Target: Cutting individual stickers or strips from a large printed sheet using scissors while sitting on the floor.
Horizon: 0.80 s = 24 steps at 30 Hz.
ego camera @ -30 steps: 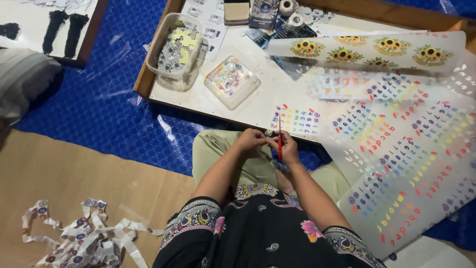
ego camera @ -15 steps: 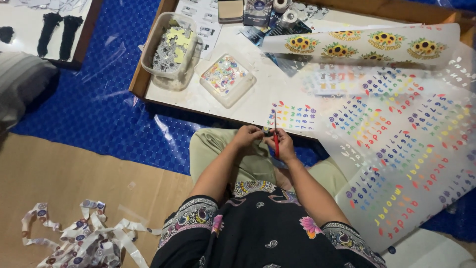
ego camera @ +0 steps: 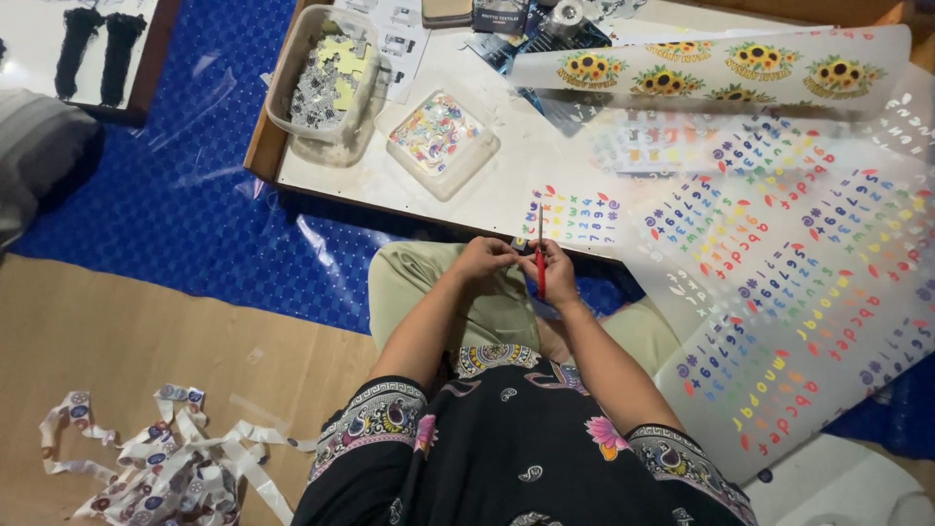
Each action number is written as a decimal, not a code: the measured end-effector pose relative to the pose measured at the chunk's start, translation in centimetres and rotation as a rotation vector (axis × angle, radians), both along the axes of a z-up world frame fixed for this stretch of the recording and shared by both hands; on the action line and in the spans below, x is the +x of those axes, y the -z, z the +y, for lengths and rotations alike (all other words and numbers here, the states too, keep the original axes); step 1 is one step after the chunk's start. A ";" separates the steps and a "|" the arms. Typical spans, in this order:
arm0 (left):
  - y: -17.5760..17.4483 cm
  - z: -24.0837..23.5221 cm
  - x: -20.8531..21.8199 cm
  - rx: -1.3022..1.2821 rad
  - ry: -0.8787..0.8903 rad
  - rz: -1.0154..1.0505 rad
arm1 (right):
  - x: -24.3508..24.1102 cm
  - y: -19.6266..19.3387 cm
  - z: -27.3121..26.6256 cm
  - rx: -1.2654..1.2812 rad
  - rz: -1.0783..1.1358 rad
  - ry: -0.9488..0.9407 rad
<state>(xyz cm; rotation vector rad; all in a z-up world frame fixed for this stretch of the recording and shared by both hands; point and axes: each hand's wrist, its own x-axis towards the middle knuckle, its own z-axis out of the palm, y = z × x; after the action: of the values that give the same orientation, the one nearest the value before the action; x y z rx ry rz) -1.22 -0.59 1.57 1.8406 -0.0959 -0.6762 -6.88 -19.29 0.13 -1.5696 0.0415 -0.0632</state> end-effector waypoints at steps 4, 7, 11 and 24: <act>2.0 0.3 0.6 0.024 0.053 -0.014 | 0.1 -0.2 -0.2 0.021 0.027 -0.014; 3.3 0.3 1.2 0.041 0.029 -0.012 | 0.1 0.2 -0.2 -0.021 0.046 0.010; -0.2 0.2 0.8 -0.294 -0.347 0.249 | -0.6 1.0 -0.2 -0.002 0.114 -0.072; -1.3 0.6 1.0 -0.444 -0.516 0.345 | -0.8 2.2 0.0 -0.071 0.191 -0.289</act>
<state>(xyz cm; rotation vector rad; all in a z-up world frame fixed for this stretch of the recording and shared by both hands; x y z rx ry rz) -0.20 0.05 2.87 1.2284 0.4133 -0.5396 -7.68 -19.25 -2.07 -1.6339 -0.0382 0.3157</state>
